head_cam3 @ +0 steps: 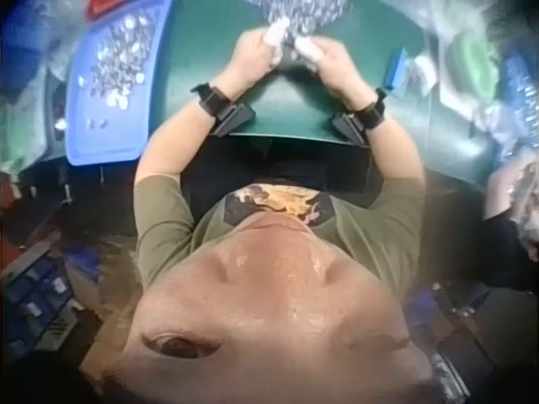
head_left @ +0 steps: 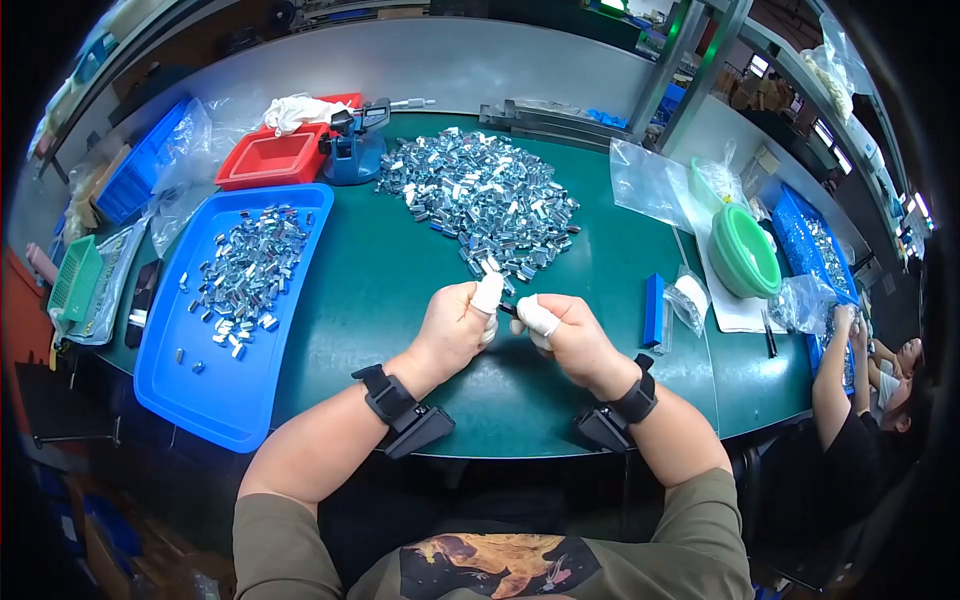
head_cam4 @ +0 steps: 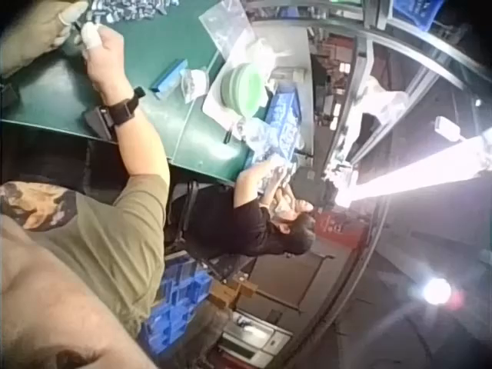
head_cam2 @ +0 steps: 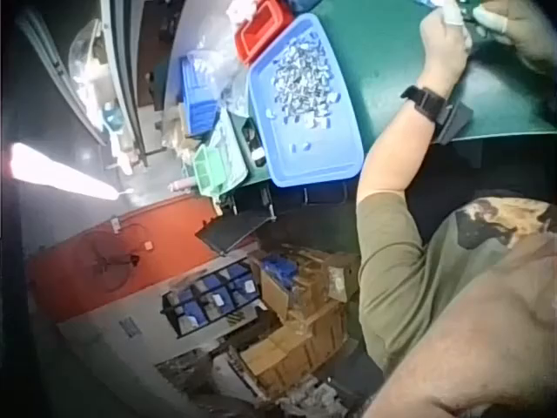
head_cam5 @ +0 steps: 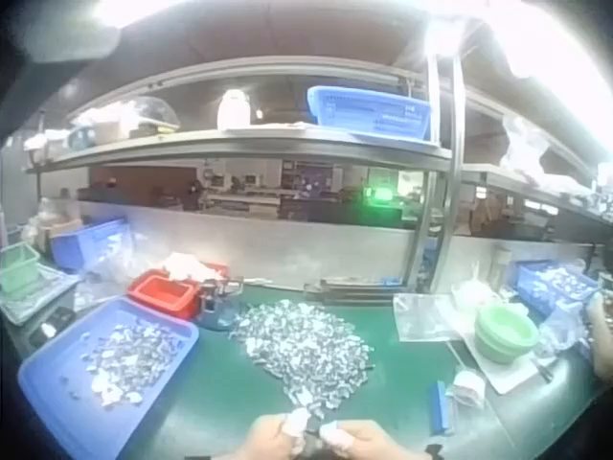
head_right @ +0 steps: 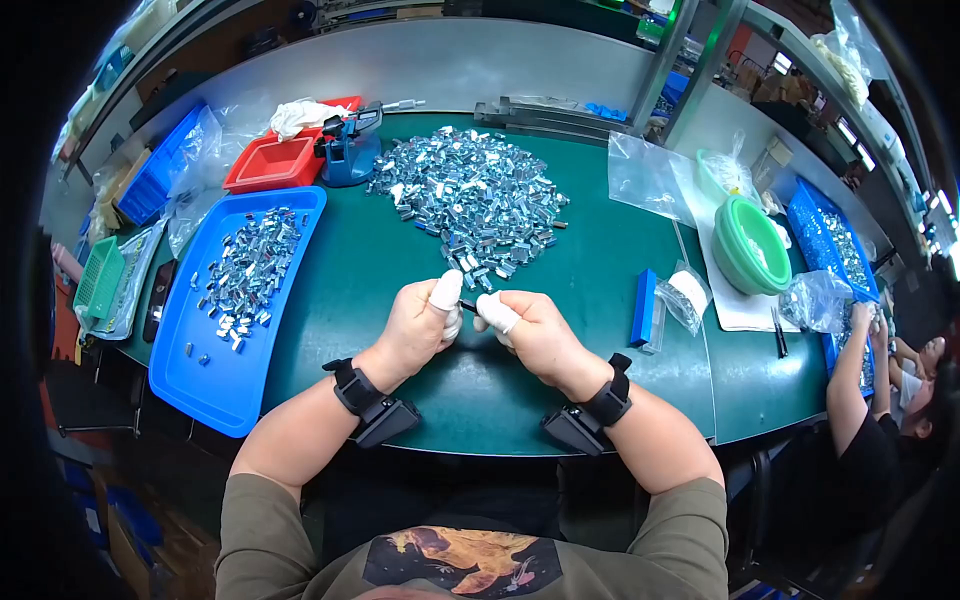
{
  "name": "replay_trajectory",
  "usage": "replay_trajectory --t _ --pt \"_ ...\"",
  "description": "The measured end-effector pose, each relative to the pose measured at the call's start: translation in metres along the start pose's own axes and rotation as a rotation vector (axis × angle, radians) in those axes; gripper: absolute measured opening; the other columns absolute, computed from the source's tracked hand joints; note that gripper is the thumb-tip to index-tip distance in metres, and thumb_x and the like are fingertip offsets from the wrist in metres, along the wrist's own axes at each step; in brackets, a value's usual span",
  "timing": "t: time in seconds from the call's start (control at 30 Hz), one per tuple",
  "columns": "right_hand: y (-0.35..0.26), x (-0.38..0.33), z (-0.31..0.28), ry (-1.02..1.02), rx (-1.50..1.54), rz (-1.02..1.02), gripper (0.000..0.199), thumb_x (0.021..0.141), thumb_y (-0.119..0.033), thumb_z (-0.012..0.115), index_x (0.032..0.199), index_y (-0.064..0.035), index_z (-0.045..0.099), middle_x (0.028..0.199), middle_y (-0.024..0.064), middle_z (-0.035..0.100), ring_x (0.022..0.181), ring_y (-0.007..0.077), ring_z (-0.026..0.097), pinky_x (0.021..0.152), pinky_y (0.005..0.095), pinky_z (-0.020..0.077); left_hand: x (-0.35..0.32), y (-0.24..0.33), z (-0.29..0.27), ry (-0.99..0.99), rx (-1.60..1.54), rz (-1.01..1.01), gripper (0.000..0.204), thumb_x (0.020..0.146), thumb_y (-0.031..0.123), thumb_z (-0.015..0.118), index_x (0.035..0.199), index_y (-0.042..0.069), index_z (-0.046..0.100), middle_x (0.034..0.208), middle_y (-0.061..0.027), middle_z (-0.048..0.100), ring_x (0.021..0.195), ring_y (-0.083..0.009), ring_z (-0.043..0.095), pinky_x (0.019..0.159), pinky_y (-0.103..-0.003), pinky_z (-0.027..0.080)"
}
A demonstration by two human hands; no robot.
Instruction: The person picks up a metal part and a black rod, fits them together by hand, and then places the assembled unit into a blue tray.
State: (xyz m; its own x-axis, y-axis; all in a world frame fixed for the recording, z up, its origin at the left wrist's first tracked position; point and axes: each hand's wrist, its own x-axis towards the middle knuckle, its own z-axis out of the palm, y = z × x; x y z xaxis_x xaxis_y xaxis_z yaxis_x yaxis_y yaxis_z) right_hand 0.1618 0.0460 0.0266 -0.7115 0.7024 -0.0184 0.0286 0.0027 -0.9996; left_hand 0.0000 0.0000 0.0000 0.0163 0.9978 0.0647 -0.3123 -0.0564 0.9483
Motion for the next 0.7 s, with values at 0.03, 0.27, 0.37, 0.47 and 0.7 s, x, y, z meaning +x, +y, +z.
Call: replay_trajectory --t 0.03,0.27,0.37,0.47,0.7 --pt "0.000 0.000 -0.001 -0.012 0.063 0.064 0.027 0.088 -0.029 0.048 0.084 -0.0031 0.055 0.053 -0.0056 0.039 0.045 0.0033 0.030 0.044 0.0185 0.0244 0.000 -0.001 0.001 0.018 0.019 0.005 0.034 0.087 0.034 0.048 0.072 0.004 0.050 0.052 0.0012 0.044 0.043 -0.0050 0.038 0.039 -0.020 0.031" --pt "0.008 0.007 -0.006 -0.099 0.368 0.222 0.026 0.087 -0.031 0.048 0.085 -0.0056 0.054 0.055 -0.0049 0.040 0.047 0.0050 0.033 0.045 0.0193 0.0274 0.004 0.004 0.001 0.075 0.197 0.073 0.029 0.088 0.029 0.049 0.078 0.001 0.055 0.058 0.0005 0.050 0.048 -0.0044 0.043 0.043 -0.019 0.036" --pt "0.013 0.011 -0.007 -0.067 0.457 0.113 0.026 0.085 -0.033 0.051 0.090 -0.0074 0.053 0.065 -0.0027 0.045 0.056 0.0079 0.040 0.052 0.0218 0.0342 0.008 0.004 0.011 0.003 0.164 0.374 0.022 0.086 0.019 0.052 0.096 -0.001 0.057 0.078 -0.0025 0.057 0.064 -0.0089 0.053 0.058 -0.020 0.044" --pt "0.018 0.011 -0.009 -0.084 0.417 0.109 0.027 0.083 -0.033 0.054 0.094 -0.0084 0.052 0.072 -0.0015 0.048 0.063 0.0098 0.043 0.058 0.0247 0.0379 0.001 0.012 0.005 -0.051 0.284 0.300 0.023 0.084 0.014 0.054 0.102 0.001 0.057 0.085 -0.0030 0.058 0.074 -0.0106 0.055 0.067 -0.022 0.044" --pt "0.023 0.010 -0.009 -0.113 0.411 0.105 0.031 0.080 -0.031 0.059 0.099 -0.0081 0.052 0.083 0.0003 0.051 0.072 0.0115 0.048 0.066 0.0285 0.0416 -0.003 0.018 0.004 -0.076 0.531 0.372 0.024 0.082 0.011 0.056 0.104 0.004 0.059 0.086 -0.0053 0.058 0.078 -0.0118 0.056 0.068 -0.024 0.045"
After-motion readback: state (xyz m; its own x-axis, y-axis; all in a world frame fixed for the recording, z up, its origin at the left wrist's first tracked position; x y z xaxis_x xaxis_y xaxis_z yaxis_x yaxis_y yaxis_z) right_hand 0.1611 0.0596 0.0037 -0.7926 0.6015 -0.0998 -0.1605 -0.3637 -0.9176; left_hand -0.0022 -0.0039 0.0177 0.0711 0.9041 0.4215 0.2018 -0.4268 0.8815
